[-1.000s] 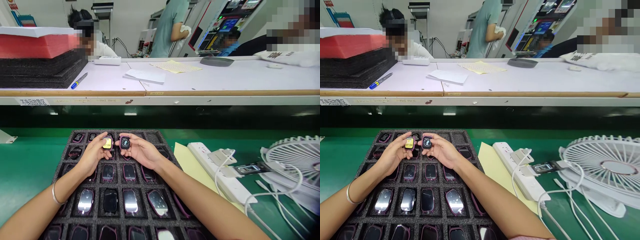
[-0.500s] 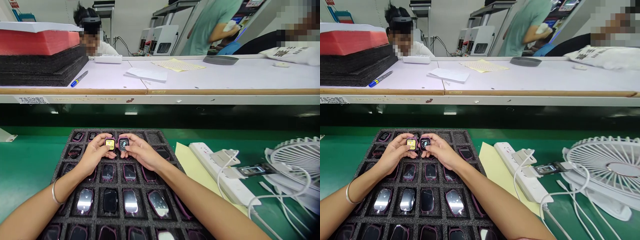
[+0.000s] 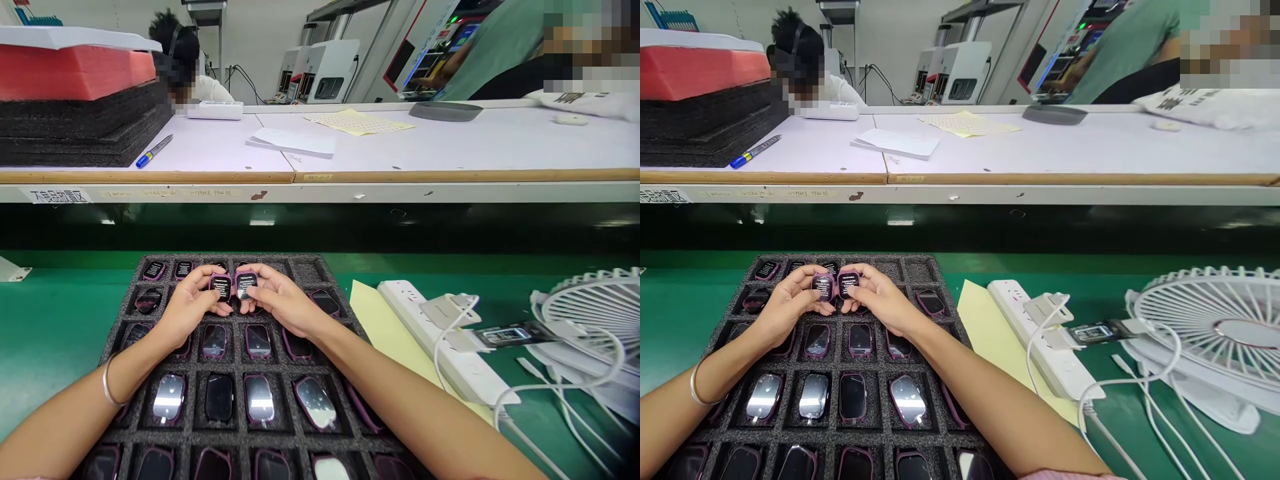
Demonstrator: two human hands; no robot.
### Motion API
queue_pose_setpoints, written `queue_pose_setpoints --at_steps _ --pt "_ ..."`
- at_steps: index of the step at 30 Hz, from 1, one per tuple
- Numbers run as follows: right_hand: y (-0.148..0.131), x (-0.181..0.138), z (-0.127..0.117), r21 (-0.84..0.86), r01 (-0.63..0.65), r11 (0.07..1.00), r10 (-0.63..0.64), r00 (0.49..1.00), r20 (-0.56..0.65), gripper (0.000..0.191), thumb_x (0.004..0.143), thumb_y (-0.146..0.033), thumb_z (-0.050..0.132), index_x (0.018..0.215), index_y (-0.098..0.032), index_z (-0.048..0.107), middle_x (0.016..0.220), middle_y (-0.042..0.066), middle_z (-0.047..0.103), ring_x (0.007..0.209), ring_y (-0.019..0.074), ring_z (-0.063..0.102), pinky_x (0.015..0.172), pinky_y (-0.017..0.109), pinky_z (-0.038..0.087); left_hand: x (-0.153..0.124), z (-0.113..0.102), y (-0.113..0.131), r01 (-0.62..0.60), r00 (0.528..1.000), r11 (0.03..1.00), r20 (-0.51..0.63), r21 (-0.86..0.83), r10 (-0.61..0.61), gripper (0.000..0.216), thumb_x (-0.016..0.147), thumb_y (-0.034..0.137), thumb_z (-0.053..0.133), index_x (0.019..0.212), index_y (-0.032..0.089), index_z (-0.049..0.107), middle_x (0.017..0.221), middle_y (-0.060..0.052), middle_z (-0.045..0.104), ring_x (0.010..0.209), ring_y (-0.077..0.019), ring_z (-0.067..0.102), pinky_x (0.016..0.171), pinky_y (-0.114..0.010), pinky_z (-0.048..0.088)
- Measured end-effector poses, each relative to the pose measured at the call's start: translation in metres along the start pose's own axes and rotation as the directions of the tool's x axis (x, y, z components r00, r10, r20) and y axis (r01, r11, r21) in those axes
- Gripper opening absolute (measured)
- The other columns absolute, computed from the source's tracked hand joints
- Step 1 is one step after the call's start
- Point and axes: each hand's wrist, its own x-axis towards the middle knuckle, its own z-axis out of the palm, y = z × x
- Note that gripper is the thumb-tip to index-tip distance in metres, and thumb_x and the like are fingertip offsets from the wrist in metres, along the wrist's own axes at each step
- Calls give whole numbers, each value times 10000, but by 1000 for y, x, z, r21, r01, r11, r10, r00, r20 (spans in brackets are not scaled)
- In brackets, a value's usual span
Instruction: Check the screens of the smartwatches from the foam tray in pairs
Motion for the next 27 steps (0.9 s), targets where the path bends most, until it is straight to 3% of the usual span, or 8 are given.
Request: queue_pose_setpoints --at_steps 3,6,13,21,27 --pt "1 1 1 -17 7 1000 -7 1000 -2 358 815 -265 722 1137 -205 577 794 -18 697 627 120 660 622 269 435 0 0 0 -3 1000 1000 5 -1 3 387 709 240 703 1074 184 586 967 -5 673 602 -129 709 638 -283 597" --pt "1 1 1 -26 7 1000 -7 1000 -6 352 820 -282 723 1132 -205 579 853 -6 706 624 112 655 619 269 435 0 0 1 -7 1000 1000 3 3 7 386 707 239 708 1069 182 588 996 -14 678 593 -126 709 628 -280 595" --pt "0 -1 1 -23 8 1000 -8 1000 -7 365 797 -186 701 1144 -203 590 766 -20 682 661 130 657 645 278 449 1 1 0 -9 1000 1000 -8 14 10 387 703 244 740 1057 181 597 979 -18 681 578 -128 706 606 -275 592" --pt "-3 -2 0 133 -142 981 143 990 4 417 748 -189 734 1133 -218 578 961 24 718 638 126 681 584 256 466 0 -1 0 17 1000 998 -17 -53 -18 376 688 235 702 1047 188 601 922 -3 695 602 -136 706 641 -282 586" --pt "-5 -3 3 58 -76 995 77 997 -15 433 750 -144 717 1152 -213 571 912 7 707 626 101 656 590 240 447 -3 0 4 69 998 989 10 -134 -68 540 645 176 673 1174 181 568 953 -33 717 641 -135 697 674 -282 567"
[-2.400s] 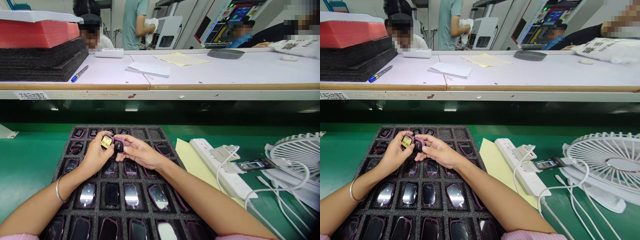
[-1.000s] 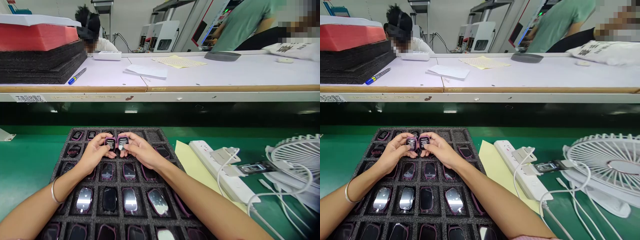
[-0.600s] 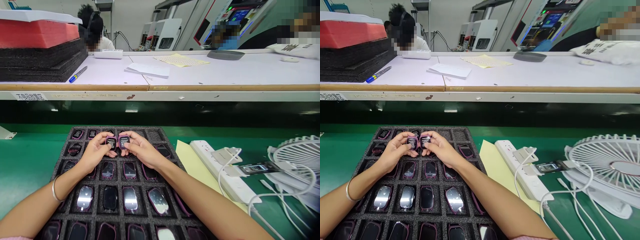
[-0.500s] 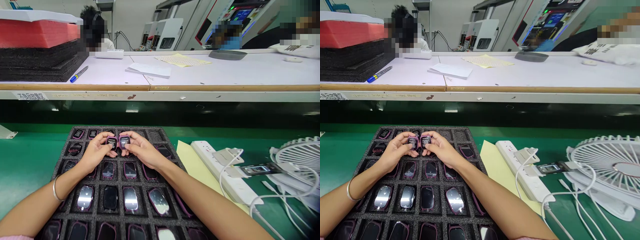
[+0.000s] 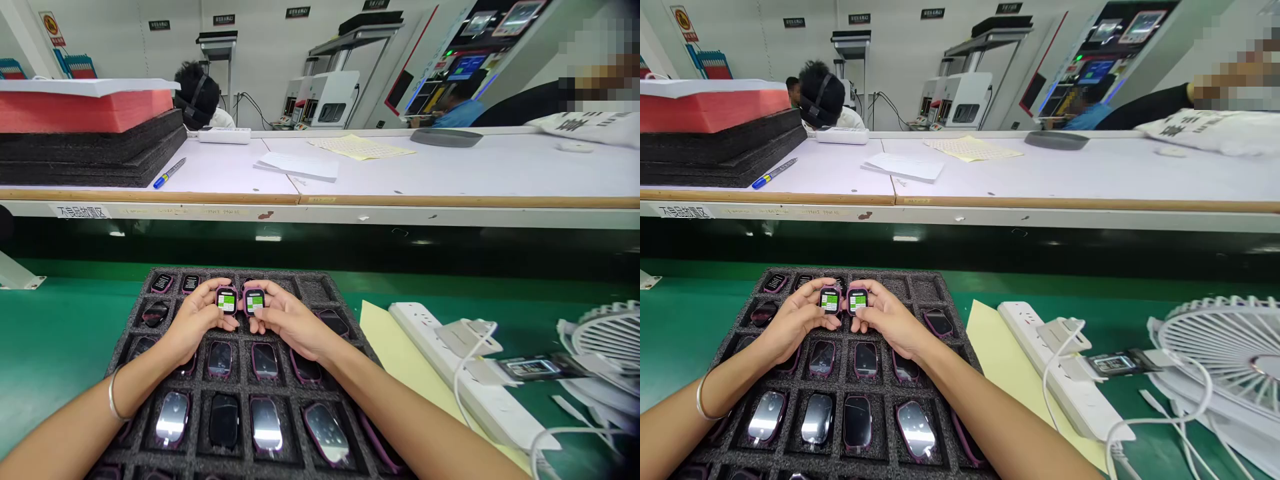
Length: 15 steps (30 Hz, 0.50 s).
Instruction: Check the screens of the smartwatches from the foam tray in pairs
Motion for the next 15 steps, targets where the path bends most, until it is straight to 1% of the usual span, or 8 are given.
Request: queue_pose_setpoints --at_steps 2,4,7,9,10,12,15 --pt "1 0 0 -17 13 1000 -13 1000 -2 470 732 -146 738 1162 -216 561 965 16 714 624 95 653 594 240 444 0 0 -1 -1 1000 1000 -6 12 1 600 629 158 696 1211 191 555 1020 -43 709 635 -130 696 640 -267 555" --pt "2 1 -1 -26 18 1000 -18 1000 -9 471 722 -167 765 1143 -218 559 963 17 720 595 88 636 579 237 435 1 0 -2 -4 1000 999 -7 42 4 589 630 170 729 1194 194 560 1016 -39 702 595 -123 684 578 -252 537" --pt "4 3 -2 4 -9 1000 9 1000 -17 356 779 -313 758 1061 -206 569 869 19 725 520 88 597 527 236 404 1 0 -5 9 1000 998 -1 67 -9 448 706 294 737 1111 176 584 839 -13 691 523 -125 656 527 -252 522" --pt "4 4 -2 44 -28 999 29 999 -17 334 819 -426 715 1020 -199 575 804 20 717 493 99 590 502 239 389 1 -1 -5 26 999 999 18 32 -27 405 762 379 690 1093 168 587 764 -14 686 538 -148 671 553 -276 543" --pt "3 4 -2 58 -31 998 32 999 -18 342 823 -451 707 1013 -197 579 790 20 715 491 103 592 499 241 389 0 -1 -4 33 999 999 31 6 -33 405 773 393 672 1098 167 586 759 -22 693 562 -163 686 579 -292 556" --pt "2 3 -1 57 -22 998 23 1000 -18 346 806 -426 736 1018 -196 588 806 20 717 510 106 601 511 244 400 -1 -2 -3 37 998 999 51 -37 -35 406 766 368 663 1111 169 583 798 -39 715 616 -185 713 634 -320 576" --pt "2 2 -1 22 4 1000 -3 1000 -21 365 756 -324 797 1040 -203 601 812 -5 703 537 95 604 540 242 417 -2 -1 -1 29 997 999 69 -35 -26 394 728 272 669 1103 179 593 870 -44 732 649 -188 726 684 -340 586"
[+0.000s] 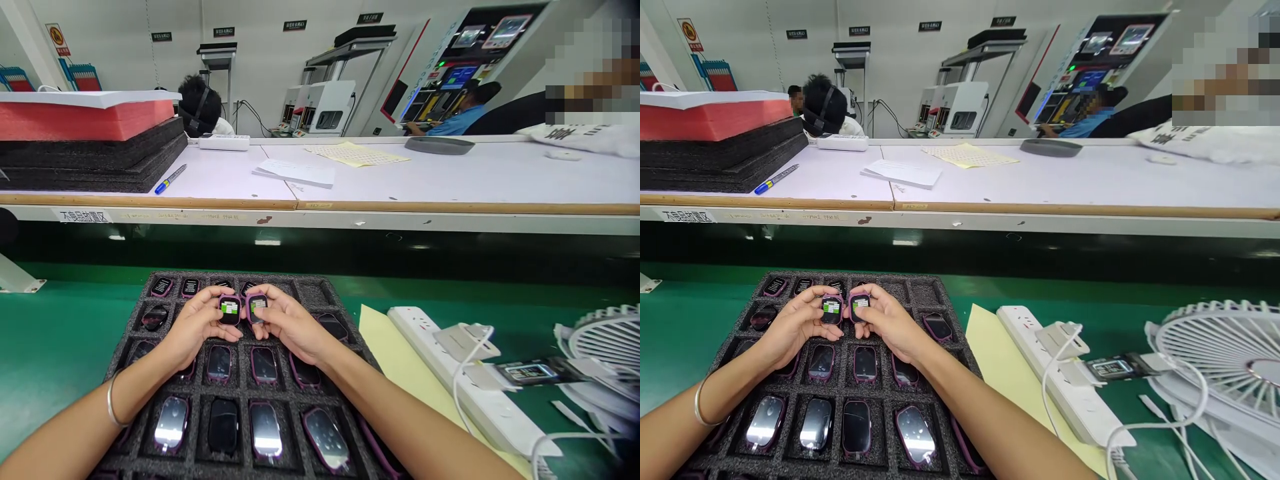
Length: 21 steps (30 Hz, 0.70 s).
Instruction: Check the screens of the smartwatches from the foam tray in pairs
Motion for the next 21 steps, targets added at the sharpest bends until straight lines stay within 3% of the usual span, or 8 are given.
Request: queue_pose_setpoints --at_steps 10,21 --pt "1 -1 1 -50 21 999 -21 1000 0 371 772 -386 796 1032 -208 601 780 -23 665 537 88 573 548 249 405 -1 1 1 0 1000 999 7 43 0 385 706 250 680 1079 182 611 891 -39 732 636 -186 725 671 -338 589" --pt "-3 -4 1 -23 12 1000 -11 999 37 309 773 -235 744 1050 -211 609 807 -13 665 585 108 617 589 262 423 0 0 0 -16 999 998 -28 55 18 384 739 335 725 1071 175 620 864 -46 730 592 -181 718 626 -325 591"
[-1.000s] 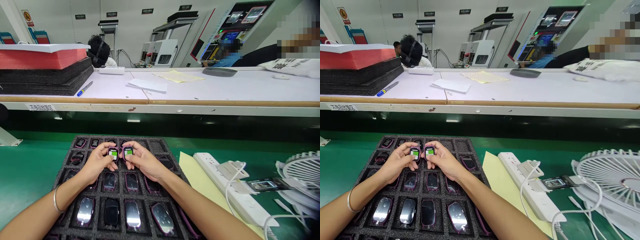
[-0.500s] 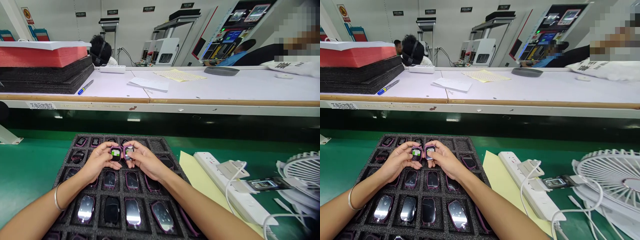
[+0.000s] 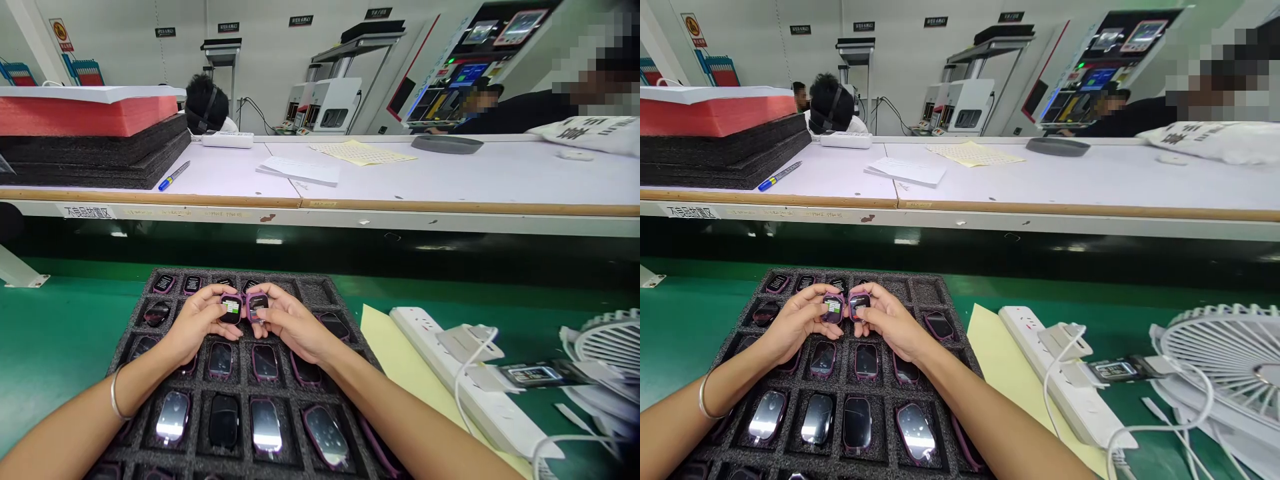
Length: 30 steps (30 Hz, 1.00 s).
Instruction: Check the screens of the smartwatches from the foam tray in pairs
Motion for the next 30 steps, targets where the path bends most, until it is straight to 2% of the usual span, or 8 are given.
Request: queue_pose_setpoints --at_steps 5,9,18,25,30 --pt "0 0 0 20 0 1000 -1 1000 22 389 764 -194 728 1133 -219 605 855 1 694 607 118 649 602 262 442 0 -1 1 -5 1000 1000 -2 -17 5 361 756 338 686 1067 167 620 863 -55 732 599 -182 717 625 -325 588" --pt "0 0 0 32 6 999 -7 999 33 380 756 -164 719 1118 -218 616 866 6 701 633 132 670 615 273 466 0 0 1 -22 1000 1000 1 -12 22 357 736 289 714 1064 179 624 871 -31 722 609 -166 713 632 -308 584" --pt "0 1 -1 20 -7 1000 7 1000 12 353 803 -318 762 1100 -207 608 822 -4 688 613 124 673 609 264 470 2 1 -2 -54 998 997 -23 61 55 422 716 319 800 1066 182 608 866 -16 710 564 -132 688 587 -268 565" --pt "0 2 -1 31 0 1000 -1 1000 12 385 746 -112 680 1109 -216 606 814 -4 692 655 136 673 628 271 476 5 0 -3 -55 998 997 -20 49 56 464 703 206 749 1143 198 603 945 -26 698 624 -137 693 648 -290 559" --pt "1 2 -2 45 9 999 -9 1000 -12 397 740 -99 668 1109 -226 596 843 1 699 666 134 670 641 273 483 -2 8 6 -99 995 995 -25 10 99 551 650 100 763 1168 208 612 948 -21 689 657 -114 658 646 -246 529"
